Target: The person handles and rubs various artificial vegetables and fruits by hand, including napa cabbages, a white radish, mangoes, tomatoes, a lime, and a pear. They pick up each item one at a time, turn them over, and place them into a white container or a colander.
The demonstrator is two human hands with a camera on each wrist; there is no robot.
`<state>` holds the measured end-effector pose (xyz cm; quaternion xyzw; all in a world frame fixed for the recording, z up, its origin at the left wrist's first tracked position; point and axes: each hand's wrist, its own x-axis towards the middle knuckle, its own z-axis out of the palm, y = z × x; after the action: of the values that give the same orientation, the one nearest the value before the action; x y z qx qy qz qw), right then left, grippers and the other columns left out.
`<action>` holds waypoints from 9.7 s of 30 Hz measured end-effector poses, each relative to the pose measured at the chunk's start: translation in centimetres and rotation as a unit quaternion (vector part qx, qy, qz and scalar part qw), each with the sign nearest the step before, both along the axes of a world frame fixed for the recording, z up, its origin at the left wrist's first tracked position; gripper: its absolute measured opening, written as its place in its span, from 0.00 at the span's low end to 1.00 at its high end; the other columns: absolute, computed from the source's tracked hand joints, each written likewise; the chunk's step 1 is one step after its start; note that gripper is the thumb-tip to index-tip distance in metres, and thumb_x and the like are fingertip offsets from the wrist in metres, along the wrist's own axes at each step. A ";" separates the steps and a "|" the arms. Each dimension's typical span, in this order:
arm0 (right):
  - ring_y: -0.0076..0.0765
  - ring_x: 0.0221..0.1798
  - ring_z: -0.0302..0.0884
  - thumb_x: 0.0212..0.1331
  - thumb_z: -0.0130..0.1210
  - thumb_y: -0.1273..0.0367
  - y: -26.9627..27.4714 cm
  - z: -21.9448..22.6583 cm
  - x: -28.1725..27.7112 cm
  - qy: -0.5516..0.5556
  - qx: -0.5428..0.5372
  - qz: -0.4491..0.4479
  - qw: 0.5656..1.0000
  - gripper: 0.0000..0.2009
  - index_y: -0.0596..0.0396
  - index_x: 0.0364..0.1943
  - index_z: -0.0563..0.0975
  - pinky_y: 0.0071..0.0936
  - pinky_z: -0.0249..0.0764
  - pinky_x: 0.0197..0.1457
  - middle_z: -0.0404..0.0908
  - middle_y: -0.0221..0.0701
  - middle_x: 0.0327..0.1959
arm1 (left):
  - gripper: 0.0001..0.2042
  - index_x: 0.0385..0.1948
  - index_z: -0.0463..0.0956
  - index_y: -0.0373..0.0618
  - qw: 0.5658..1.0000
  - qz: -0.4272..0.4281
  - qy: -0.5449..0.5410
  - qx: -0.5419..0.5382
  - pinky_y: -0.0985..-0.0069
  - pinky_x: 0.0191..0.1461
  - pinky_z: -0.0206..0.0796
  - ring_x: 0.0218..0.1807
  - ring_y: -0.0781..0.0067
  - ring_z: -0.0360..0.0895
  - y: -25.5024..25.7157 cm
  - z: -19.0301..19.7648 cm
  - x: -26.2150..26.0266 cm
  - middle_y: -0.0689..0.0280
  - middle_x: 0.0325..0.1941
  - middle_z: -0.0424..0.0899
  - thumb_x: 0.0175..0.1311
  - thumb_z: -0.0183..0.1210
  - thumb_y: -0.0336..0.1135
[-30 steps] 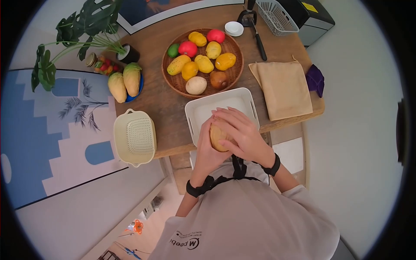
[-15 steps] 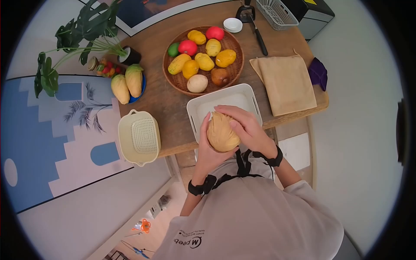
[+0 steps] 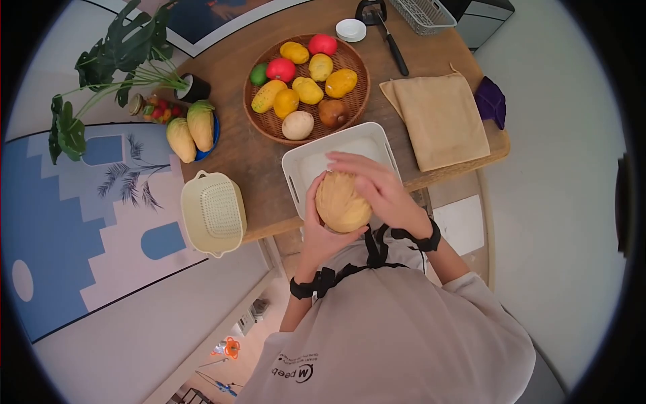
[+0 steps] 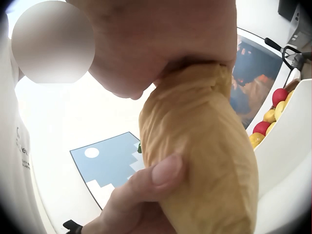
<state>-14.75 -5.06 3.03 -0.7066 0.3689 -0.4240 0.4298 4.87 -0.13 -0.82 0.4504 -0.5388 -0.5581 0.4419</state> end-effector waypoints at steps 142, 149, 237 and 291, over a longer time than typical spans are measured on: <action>0.39 0.80 0.66 0.64 0.71 0.70 4.9 -2.3 3.7 -0.129 0.148 -0.132 0.972 0.47 0.58 0.84 0.53 0.40 0.66 0.81 0.63 0.41 0.81 | 0.21 0.66 0.79 0.36 0.980 0.148 0.131 0.035 0.71 0.78 0.63 0.70 0.69 0.78 -5.5 1.2 -1.4 0.61 0.68 0.84 0.88 0.44 0.40; 0.44 0.78 0.71 0.56 0.76 0.70 4.2 -2.3 2.2 -0.029 0.075 -0.119 0.990 0.48 0.59 0.82 0.61 0.41 0.71 0.78 0.71 0.45 0.77 | 0.22 0.66 0.80 0.34 0.987 0.120 0.104 0.026 0.75 0.70 0.70 0.63 0.74 0.82 -5.5 2.3 -0.5 0.60 0.63 0.88 0.90 0.46 0.43; 0.47 0.71 0.79 0.62 0.67 0.67 1.5 0.0 4.0 0.143 -0.158 -0.003 0.977 0.17 0.58 0.54 0.86 0.58 0.65 0.82 0.86 0.38 0.61 | 0.20 0.72 0.67 0.49 0.830 0.086 0.513 0.200 0.63 0.73 0.73 0.70 0.64 0.77 1.0 -3.8 -0.8 0.59 0.70 0.78 0.86 0.43 0.44; 0.52 0.81 0.69 0.61 0.66 0.69 2.5 0.3 6.7 0.275 -0.223 0.107 0.929 0.26 0.64 0.64 0.80 0.57 0.56 0.87 0.78 0.43 0.73 | 0.28 0.77 0.67 0.53 0.832 0.190 0.460 0.244 0.65 0.77 0.69 0.74 0.69 0.75 2.1 -5.5 -0.5 0.66 0.76 0.75 0.87 0.41 0.59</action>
<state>-8.04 -2.53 3.35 -0.9087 0.2905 -0.2355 0.1854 4.37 1.97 -6.29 0.3284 -0.0231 -0.7189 0.6122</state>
